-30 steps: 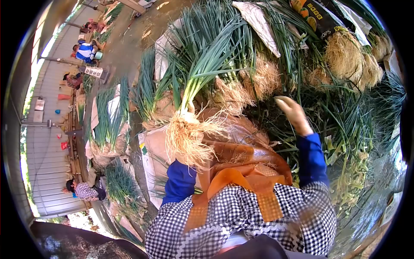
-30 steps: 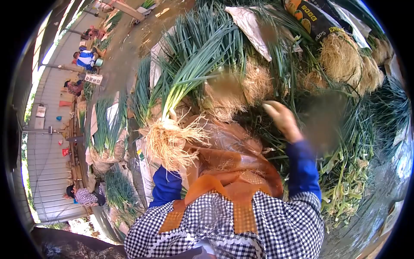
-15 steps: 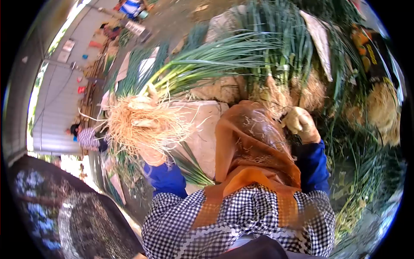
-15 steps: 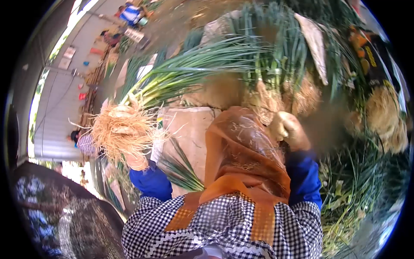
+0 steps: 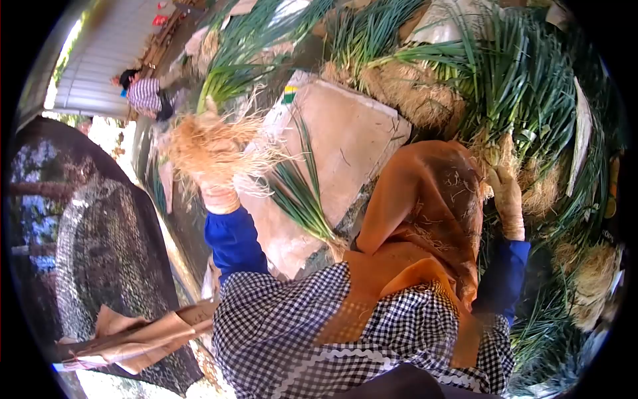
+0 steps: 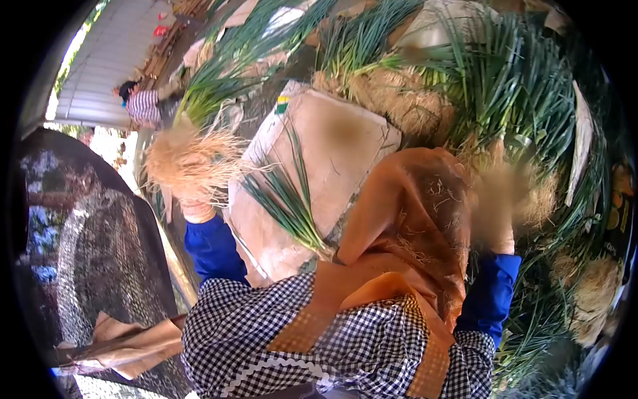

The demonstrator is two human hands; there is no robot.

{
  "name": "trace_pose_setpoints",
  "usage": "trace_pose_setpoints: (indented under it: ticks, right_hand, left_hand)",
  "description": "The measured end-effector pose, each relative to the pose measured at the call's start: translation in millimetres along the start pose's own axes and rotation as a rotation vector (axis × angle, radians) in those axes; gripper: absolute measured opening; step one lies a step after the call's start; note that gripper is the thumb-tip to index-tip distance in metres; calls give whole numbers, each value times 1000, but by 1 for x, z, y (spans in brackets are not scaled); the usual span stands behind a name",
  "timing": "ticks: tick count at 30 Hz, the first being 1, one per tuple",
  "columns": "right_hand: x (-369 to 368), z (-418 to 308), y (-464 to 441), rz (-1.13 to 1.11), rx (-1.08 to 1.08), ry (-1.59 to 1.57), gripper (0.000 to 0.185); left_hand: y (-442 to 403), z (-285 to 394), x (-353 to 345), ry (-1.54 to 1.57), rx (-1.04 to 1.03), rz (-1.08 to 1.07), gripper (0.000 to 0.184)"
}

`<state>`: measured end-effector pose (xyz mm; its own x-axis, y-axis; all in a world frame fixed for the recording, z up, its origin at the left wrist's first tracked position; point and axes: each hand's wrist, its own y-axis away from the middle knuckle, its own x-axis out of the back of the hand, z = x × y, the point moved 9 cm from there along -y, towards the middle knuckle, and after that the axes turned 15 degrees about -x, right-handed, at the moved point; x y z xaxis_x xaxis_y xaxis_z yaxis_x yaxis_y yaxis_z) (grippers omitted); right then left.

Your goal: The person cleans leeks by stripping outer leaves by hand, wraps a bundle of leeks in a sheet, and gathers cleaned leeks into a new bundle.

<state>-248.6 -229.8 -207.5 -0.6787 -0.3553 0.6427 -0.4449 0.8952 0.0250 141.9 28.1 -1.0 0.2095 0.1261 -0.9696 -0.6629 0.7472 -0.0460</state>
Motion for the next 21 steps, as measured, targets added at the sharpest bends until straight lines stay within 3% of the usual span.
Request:
trace_pose_setpoints:
  ticks: [2,3,4,5,6,7,8,9,10,12,13,15,16,19,21]
  right_hand:
    - [-10,23,-3,-87,-114,-49,23]
    - [-17,45,-2,-160,-201,-105,24]
    - [-24,67,-1,-226,-291,-154,24]
    - [-23,85,4,-254,-374,-66,25]
    - [-22,99,10,-250,-271,125,26]
    - [-21,109,21,-248,-163,315,27]
    - [-16,102,33,-287,-261,260,29]
    - [-14,93,42,-315,-364,201,31]
    - [-11,94,50,-322,-362,219,31]
    - [6,120,70,-347,-539,228,32]
    - [13,128,75,-350,-549,251,32]
    - [27,146,83,-366,-627,140,32]
    - [35,132,79,-330,-593,279,31]
    - [47,113,76,-213,-586,134,31]
    - [42,116,72,-263,-582,144,31]
  left_hand:
    - [9,50,74,-334,-116,-44,35]
    - [14,50,108,-354,-71,-154,32]
    - [33,65,169,-481,-268,103,35]
    - [53,58,204,-639,-260,160,39]
    - [74,50,239,-794,-240,218,44]
    - [111,75,340,-988,-179,493,40]
    - [131,38,333,-1060,-28,521,40]
    - [157,24,413,-934,99,561,35]
    - [178,13,441,-1122,111,674,31]
    - [224,-39,500,-733,137,784,17]
    - [253,-52,550,-708,156,863,13]
    - [269,-71,556,-655,172,969,12]
    - [278,-79,558,-619,176,1072,13]
    - [268,-78,526,-649,186,1079,14]
    - [294,-68,563,-720,106,1080,17]
